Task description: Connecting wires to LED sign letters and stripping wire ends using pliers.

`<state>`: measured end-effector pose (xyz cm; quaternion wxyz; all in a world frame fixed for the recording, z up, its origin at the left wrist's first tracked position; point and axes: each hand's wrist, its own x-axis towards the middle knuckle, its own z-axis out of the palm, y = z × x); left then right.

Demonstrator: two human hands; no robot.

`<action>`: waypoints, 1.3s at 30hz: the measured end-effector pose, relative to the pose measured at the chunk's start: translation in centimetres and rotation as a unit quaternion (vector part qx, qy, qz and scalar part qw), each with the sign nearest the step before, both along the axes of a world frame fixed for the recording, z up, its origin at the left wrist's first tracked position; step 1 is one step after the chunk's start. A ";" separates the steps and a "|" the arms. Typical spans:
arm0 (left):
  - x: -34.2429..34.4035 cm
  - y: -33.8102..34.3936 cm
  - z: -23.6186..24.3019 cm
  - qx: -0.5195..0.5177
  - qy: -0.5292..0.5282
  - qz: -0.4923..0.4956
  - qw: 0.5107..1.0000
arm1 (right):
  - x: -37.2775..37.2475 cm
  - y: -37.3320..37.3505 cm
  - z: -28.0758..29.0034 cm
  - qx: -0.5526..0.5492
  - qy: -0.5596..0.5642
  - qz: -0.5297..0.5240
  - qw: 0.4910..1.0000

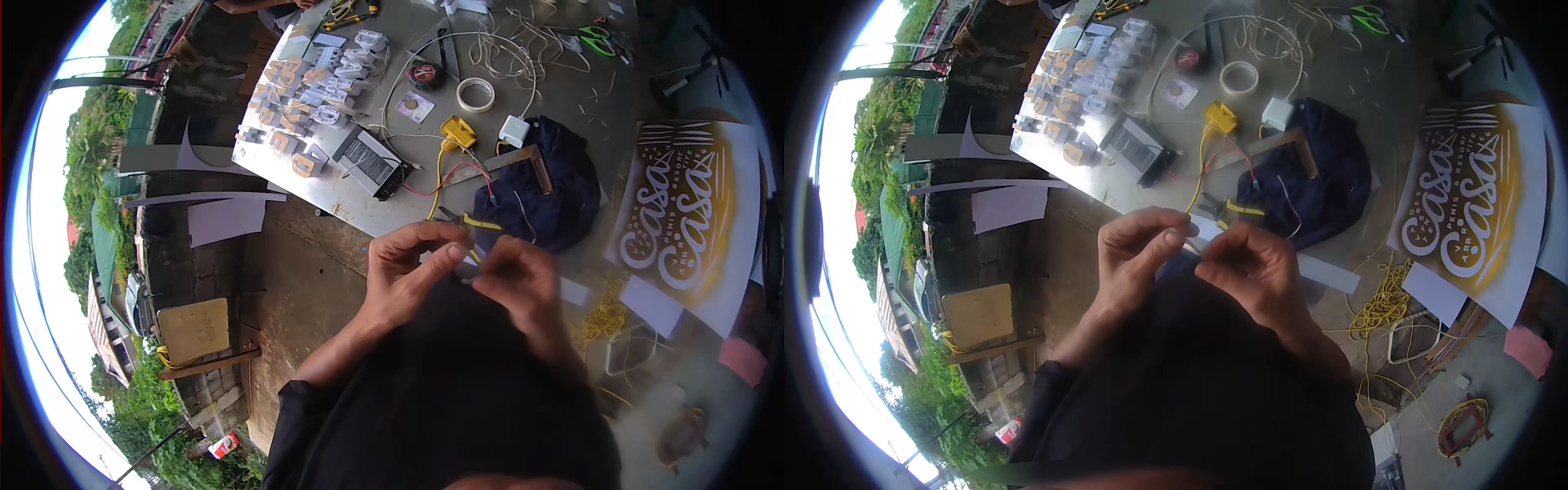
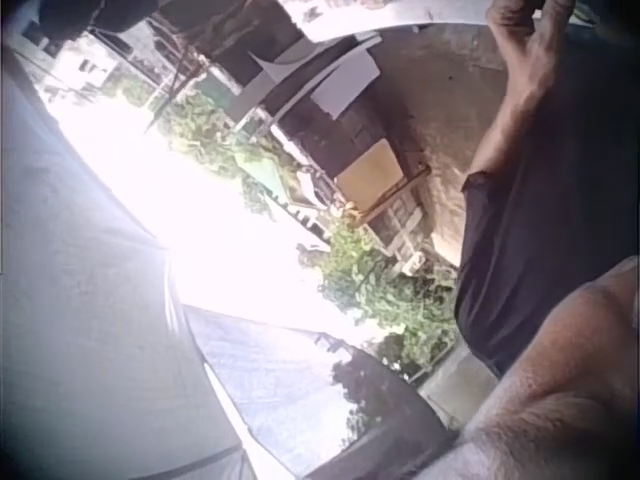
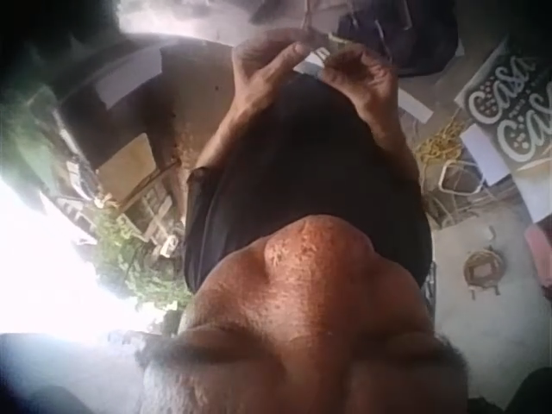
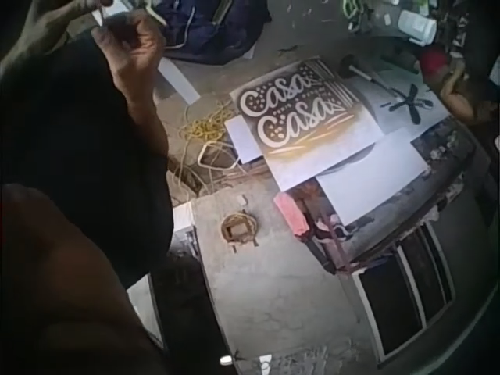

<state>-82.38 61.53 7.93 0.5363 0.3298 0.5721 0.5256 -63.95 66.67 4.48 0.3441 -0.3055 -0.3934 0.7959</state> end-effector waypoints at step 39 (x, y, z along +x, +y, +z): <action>-15.4 -5.0 6.1 0.368 0.292 -0.041 0.882 | -14.9 -3.3 10.7 0.608 -0.166 -0.039 0.776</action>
